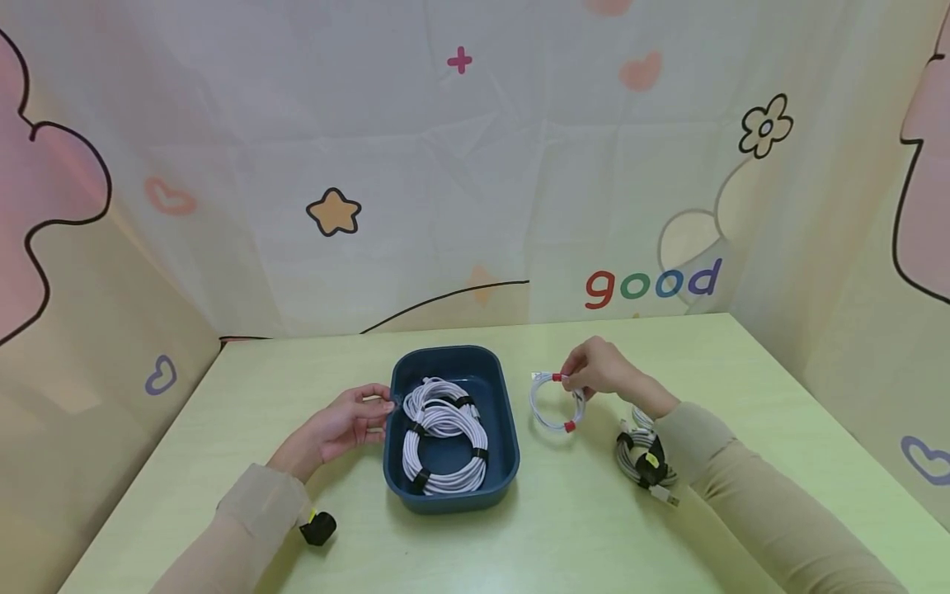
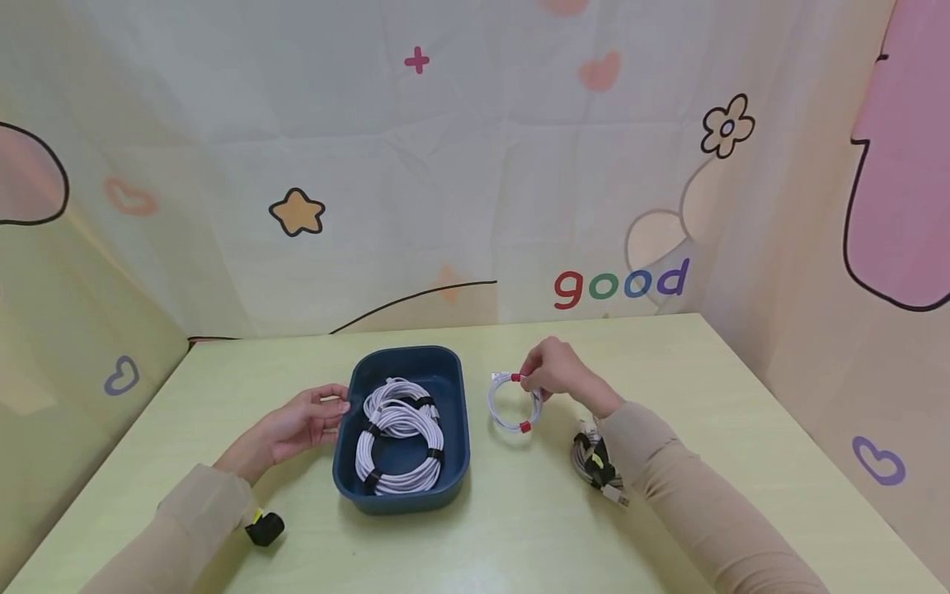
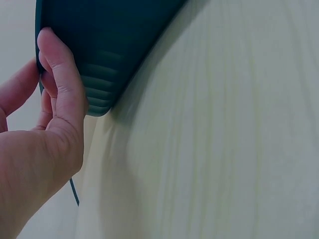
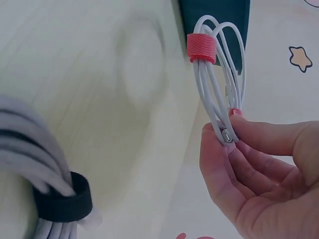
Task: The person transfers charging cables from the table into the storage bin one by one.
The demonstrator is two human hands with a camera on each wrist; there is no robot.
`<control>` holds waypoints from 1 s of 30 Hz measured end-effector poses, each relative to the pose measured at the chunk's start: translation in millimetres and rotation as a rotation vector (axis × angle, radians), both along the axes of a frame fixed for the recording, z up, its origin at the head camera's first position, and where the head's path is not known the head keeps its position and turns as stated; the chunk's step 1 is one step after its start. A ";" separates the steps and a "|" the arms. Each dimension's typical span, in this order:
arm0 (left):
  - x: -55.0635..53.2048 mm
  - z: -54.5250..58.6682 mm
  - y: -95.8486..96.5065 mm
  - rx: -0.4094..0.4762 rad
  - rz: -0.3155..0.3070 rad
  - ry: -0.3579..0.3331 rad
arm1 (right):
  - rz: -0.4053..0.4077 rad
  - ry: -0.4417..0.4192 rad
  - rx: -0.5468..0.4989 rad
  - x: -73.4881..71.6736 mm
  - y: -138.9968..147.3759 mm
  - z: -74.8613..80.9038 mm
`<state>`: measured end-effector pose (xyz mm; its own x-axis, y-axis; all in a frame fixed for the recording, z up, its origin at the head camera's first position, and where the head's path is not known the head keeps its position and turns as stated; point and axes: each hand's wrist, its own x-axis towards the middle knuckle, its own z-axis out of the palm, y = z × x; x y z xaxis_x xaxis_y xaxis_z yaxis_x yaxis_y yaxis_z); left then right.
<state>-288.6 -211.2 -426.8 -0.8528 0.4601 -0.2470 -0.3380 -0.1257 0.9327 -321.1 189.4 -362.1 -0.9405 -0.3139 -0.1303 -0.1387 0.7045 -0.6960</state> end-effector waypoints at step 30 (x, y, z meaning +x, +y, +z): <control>0.6 -2.1 -0.1 0.031 -0.032 0.019 | -0.044 -0.067 -0.158 -13.8 -35.5 26.1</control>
